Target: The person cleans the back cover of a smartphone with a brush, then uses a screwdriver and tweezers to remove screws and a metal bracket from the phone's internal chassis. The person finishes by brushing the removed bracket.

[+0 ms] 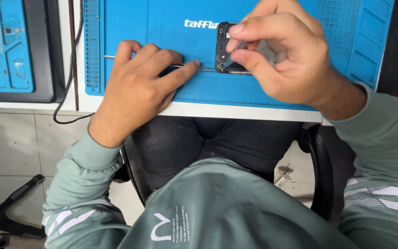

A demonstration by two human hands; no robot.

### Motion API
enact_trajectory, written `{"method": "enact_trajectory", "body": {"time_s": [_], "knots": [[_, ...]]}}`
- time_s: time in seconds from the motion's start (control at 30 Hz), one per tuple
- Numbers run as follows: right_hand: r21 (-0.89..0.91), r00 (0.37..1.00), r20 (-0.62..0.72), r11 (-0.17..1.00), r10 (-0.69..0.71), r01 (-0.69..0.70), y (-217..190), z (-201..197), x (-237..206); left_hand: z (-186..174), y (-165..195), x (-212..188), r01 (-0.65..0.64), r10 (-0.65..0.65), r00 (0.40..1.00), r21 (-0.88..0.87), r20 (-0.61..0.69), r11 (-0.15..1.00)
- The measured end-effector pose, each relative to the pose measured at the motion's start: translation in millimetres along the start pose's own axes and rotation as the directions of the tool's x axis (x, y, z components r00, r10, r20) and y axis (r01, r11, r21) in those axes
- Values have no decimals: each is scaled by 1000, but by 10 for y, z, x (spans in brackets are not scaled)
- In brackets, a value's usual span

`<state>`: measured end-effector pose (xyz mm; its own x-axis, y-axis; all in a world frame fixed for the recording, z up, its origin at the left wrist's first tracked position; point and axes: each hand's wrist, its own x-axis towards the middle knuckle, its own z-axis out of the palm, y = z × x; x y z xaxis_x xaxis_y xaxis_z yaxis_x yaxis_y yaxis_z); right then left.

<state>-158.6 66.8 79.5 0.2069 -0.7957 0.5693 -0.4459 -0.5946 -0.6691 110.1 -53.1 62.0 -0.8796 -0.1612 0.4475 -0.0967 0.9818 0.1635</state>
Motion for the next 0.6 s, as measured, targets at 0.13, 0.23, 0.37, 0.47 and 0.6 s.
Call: {"method": "enact_trajectory", "body": {"time_s": [0.13, 0.23, 0.37, 0.47, 0.6], "knots": [[-65, 999, 18, 997, -34, 35, -52, -34, -19, 7, 15, -4, -9, 9, 1000, 19, -11, 1000], [-105, 999, 31, 994, 31, -28, -68, -59, 11, 6, 23, 5, -17, 18, 1000, 52, -21, 999], [-40, 1000, 25, 999, -18, 19, -57, -45, 37, -12, 50, 34, -25, 28, 999, 88, -36, 996], [-74, 1000, 12, 997, -28, 29, -42, -44, 23, -37, 66, 60, -46, 56, 996, 129, -70, 991], [5, 999, 31, 1000, -13, 13, -15, -41, 3, -65, 78, 82, -38, 43, 998, 109, -42, 993]]}}
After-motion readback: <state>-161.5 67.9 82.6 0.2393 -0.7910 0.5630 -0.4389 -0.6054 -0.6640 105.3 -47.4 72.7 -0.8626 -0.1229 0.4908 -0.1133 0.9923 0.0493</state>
